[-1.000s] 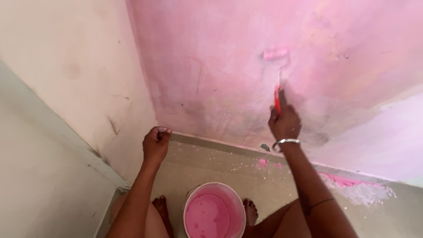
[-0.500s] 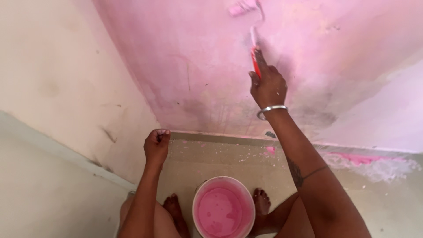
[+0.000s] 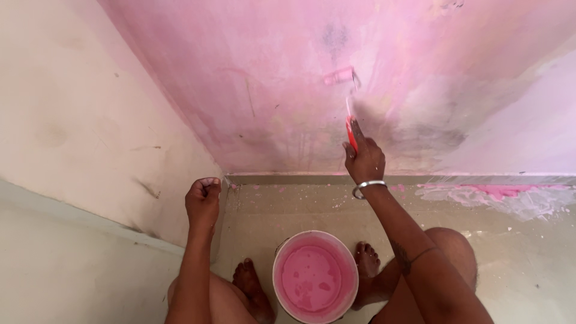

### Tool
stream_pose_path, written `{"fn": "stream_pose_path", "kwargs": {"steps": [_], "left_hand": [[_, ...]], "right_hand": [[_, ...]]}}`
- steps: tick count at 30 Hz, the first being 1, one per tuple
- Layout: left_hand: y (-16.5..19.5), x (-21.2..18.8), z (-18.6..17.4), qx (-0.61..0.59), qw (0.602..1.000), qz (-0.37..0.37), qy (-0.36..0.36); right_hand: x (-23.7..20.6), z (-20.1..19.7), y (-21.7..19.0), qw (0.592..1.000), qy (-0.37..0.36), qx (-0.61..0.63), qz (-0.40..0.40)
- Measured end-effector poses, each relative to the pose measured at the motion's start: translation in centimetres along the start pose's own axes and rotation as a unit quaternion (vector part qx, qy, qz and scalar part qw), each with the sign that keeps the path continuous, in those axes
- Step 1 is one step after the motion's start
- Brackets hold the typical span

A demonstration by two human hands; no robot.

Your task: The person sits on the floor of a small room and paints the wall pink using a small paint roller, repeatedly dipping the roller into a bucket of pink paint and rolling it onto the wall in strokes, working across the wall surface.

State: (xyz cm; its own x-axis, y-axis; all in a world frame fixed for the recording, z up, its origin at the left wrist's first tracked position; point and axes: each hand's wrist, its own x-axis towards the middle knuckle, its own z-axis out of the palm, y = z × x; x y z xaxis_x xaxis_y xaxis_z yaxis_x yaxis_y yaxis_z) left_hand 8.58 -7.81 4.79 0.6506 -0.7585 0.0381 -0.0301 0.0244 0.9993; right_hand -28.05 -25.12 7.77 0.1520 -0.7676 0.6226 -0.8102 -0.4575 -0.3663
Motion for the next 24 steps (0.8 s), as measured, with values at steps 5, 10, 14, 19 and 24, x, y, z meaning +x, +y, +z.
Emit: {"fn": "stream_pose_path", "kwargs": {"steps": [5,10,14,19,24], "left_hand": [[0.8,-0.3,0.5,-0.003,1.0,-0.014,-0.012],[1.0,-0.3,0.8,0.001,1.0,-0.018,-0.013],[1.0,-0.3,0.8,-0.008,1.0,-0.015,-0.012],[1.3,-0.4,0.4,-0.009,1.0,-0.012,-0.006],[1.4,-0.6,0.3,-0.011,1.0,-0.019,-0.012]], "right_hand": [[6.0,-0.6,-2.6,0.991,0.108,0.04,-0.061],[14.3,-4.5,-5.8,0.98,0.176,0.026,-0.091],[15.9,-7.5,-5.6,0.953,0.244,0.058,-0.167],[10.7,-6.4,-1.9,0.984,0.164,0.007,-0.072],[1.4,-1.9,1.7,0.993,-0.004,0.02,0.112]]}}
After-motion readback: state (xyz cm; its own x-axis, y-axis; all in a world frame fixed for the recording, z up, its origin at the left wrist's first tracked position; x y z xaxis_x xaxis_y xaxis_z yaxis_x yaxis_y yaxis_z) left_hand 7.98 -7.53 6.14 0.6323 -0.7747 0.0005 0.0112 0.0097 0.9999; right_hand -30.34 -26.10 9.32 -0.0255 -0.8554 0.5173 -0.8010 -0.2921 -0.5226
